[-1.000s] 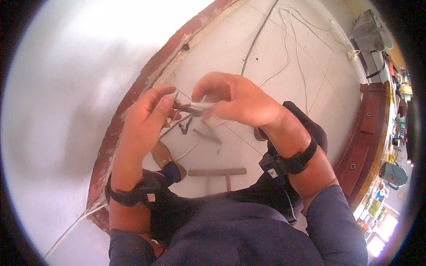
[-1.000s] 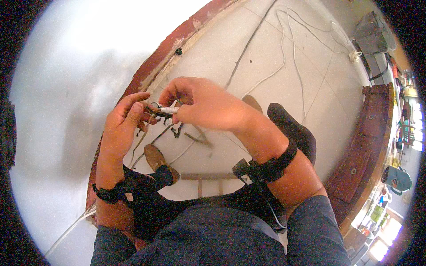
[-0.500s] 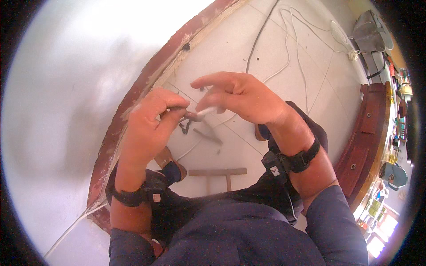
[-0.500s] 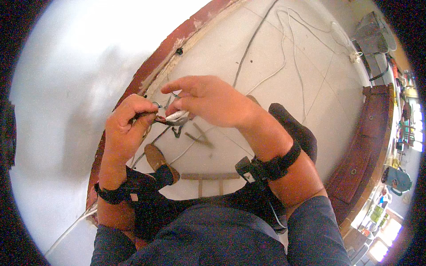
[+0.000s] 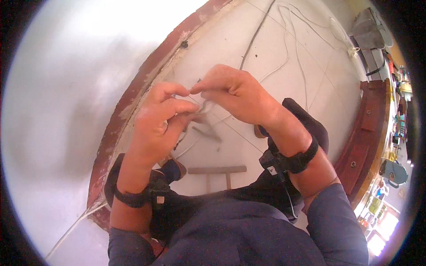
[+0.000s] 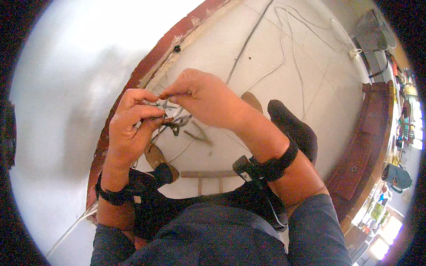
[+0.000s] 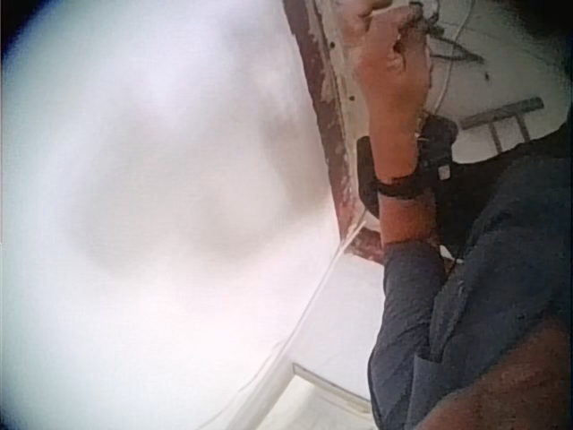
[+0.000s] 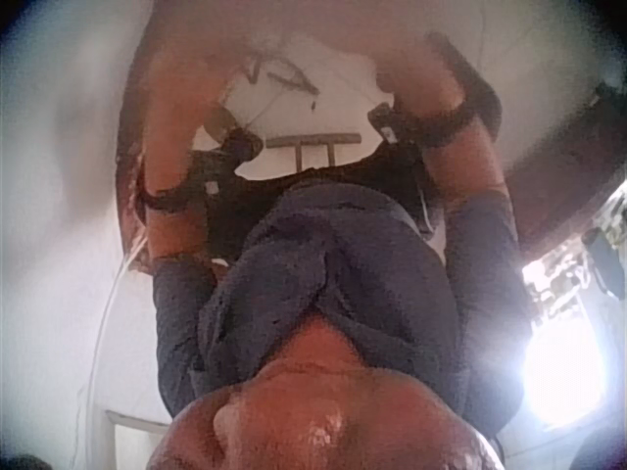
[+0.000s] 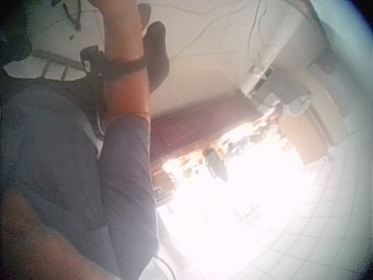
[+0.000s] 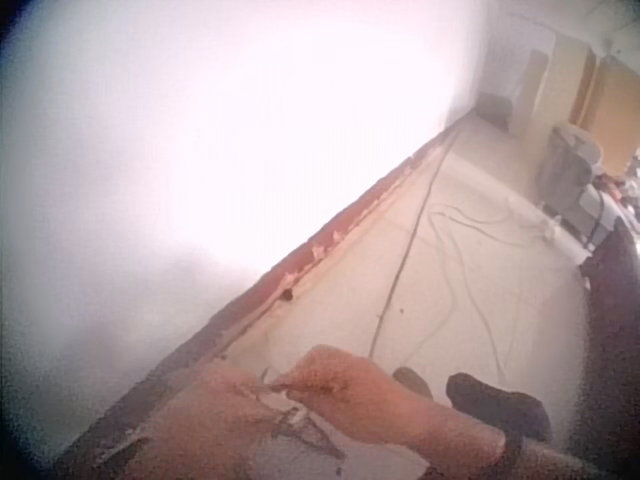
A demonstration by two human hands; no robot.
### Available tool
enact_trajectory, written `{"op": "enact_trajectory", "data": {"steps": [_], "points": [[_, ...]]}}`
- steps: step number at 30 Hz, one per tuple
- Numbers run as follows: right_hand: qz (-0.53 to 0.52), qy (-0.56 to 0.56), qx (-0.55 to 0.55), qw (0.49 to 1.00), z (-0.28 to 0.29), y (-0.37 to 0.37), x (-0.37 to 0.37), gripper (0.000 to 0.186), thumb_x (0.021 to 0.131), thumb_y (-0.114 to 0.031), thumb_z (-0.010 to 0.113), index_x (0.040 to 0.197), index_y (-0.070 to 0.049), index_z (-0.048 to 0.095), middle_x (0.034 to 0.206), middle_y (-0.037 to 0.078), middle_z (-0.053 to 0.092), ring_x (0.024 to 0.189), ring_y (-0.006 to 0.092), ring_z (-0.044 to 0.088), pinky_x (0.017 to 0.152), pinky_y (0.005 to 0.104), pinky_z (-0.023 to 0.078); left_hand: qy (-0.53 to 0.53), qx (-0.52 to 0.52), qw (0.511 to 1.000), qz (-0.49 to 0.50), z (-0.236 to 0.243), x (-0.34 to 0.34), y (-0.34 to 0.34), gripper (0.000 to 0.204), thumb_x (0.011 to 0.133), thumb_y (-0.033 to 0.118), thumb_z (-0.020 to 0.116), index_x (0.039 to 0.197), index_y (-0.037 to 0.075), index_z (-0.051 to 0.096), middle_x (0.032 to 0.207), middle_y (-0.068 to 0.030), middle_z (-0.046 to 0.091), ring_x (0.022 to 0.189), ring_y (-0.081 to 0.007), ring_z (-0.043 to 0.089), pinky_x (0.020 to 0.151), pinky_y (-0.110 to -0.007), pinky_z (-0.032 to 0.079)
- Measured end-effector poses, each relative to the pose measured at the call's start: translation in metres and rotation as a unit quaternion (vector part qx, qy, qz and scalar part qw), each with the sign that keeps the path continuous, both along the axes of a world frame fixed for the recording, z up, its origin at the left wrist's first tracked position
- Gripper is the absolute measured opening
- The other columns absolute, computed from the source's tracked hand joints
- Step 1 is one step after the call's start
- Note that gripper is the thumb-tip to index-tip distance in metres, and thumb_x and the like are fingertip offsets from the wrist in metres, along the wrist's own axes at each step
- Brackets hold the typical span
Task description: The person tapes electrical wires together using white electrical tape and then cuts a piece of wire with scissors before twisting wire ends together and securing them with a black connector.
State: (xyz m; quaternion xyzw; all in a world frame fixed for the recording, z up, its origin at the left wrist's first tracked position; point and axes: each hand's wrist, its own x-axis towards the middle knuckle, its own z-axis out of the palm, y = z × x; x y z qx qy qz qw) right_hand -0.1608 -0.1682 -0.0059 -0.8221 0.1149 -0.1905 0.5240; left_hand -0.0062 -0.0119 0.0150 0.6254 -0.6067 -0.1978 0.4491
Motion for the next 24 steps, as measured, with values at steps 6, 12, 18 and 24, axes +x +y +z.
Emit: {"op": "enact_trajectory", "data": {"steps": [6, 12, 18, 24], "points": [[0.003, 0.048, 0.032, 0.998, 0.005, 0.000, -0.003, 0.020, 0.084, -0.012, 0.070, 0.103, -0.005, 0.074, 0.088, 0.014, 0.070, 0.080, 0.0244, 0.067, 0.072, 0.0336, 0.053, 0.081, 0.018, 0.996, -0.009, -0.004, -0.006, 0.000, 0.022, 0.076, -0.012, 0.069, 0.092, 0.003, 0.068, 0.117, -0.0113, 0.062, 0.094, -0.0199, 0.065, 0.079, -0.031, 0.053], [0.010, 0.145, 0.116, 0.982, 0.024, 0.002, -0.001, 0.027, 0.081, -0.012, 0.074, 0.104, 0.001, 0.067, 0.078, 0.010, 0.071, 0.070, 0.0163, 0.067, 0.066, 0.0304, 0.052, 0.015, -0.028, 0.999, -0.023, 0.000, -0.003, -0.002, 0.017, 0.079, -0.011, 0.066, 0.092, 0.001, 0.069, 0.113, -0.0139, 0.065, 0.089, -0.0243, 0.067, 0.073, -0.032, 0.055], [0.025, 0.124, 0.136, 0.983, 0.025, 0.002, -0.001, 0.035, 0.078, -0.010, 0.077, 0.107, 0.002, 0.062, 0.078, 0.012, 0.072, 0.070, 0.0167, 0.068, 0.064, 0.0307, 0.051, 0.000, -0.020, 1.000, -0.013, -0.005, -0.002, -0.001, 0.018, 0.078, -0.010, 0.068, 0.091, 0.002, 0.069, 0.098, -0.0114, 0.067, 0.084, -0.0240, 0.066, 0.069, -0.032, 0.053], [0.034, 0.120, 0.125, 0.984, 0.022, 0.004, 0.000, 0.034, 0.078, -0.009, 0.077, 0.107, 0.001, 0.061, 0.078, 0.012, 0.072, 0.071, 0.0166, 0.068, 0.065, 0.0301, 0.051, 0.018, -0.012, 1.000, -0.001, -0.008, -0.003, 0.001, 0.022, 0.075, -0.009, 0.070, 0.092, 0.004, 0.067, 0.089, -0.0091, 0.066, 0.082, -0.0234, 0.065, 0.072, -0.033, 0.052]]}}
